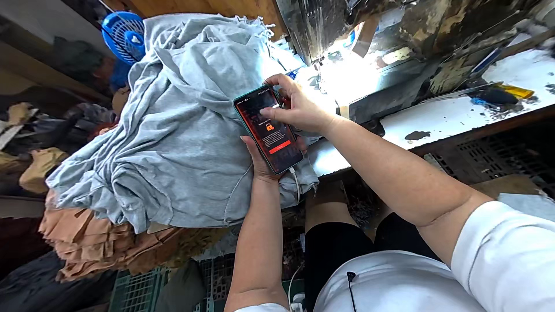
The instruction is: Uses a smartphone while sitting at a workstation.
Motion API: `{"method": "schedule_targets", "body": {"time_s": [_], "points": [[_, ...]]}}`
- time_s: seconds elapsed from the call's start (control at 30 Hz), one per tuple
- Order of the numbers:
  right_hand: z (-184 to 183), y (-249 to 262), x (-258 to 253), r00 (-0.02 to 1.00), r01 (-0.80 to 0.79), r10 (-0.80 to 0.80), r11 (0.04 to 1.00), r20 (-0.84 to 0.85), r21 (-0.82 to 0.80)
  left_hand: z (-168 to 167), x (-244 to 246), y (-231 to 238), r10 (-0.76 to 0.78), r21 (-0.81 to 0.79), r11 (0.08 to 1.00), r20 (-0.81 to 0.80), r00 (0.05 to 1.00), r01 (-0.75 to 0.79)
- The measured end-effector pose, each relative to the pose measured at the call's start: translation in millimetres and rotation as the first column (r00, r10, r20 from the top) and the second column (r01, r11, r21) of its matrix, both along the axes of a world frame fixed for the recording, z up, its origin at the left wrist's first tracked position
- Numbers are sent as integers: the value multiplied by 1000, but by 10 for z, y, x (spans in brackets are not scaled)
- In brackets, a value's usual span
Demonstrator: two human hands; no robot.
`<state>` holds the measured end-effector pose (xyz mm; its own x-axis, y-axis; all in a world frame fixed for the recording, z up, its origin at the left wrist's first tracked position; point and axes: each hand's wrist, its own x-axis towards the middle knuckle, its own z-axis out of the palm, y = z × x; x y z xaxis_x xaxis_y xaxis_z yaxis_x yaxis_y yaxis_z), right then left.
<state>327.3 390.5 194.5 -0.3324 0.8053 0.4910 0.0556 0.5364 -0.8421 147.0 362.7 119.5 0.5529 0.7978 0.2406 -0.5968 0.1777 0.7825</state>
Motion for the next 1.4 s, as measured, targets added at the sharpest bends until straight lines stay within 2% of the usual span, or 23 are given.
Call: {"method": "schedule_targets", "body": {"time_s": [0.13,0.33,0.4,0.47,0.53,0.6,0.77,0.97,1.23,1.4], "points": [[-21,32,-23,997,-1,3,1000,-83,16,6,4,-2,13,-16,1000,-12,1000,-13],[22,24,-205,971,236,-236,972,33,0,13,26,-15,13,34,999,-14,1000,-12],[-37,35,-234,979,195,-199,976,32,99,20,22,-31,93,71,993,-26,995,-91],[-79,45,-182,995,78,-88,982,54,175,19,19,-31,127,64,990,-27,992,-125],[-47,32,-88,996,-56,46,987,71,149,11,5,-16,72,20,997,-14,997,-72],[-27,40,-15,993,-121,118,987,30,103,18,-1,-9,18,-15,1000,-3,1000,-18],[28,-1,34,994,10,-12,1000,-109,-27,24,-9,15,18,-56,998,33,999,-16],[33,28,-6,986,165,-167,986,32,37,24,7,-4,23,-47,999,12,1000,-23],[-2,56,-17,997,56,-56,998,47,9,5,16,25,36,-10,999,-2,999,-36],[15,53,9,998,66,-66,998,6,4,20,27,26,18,-13,1000,12,1000,-18]]}}
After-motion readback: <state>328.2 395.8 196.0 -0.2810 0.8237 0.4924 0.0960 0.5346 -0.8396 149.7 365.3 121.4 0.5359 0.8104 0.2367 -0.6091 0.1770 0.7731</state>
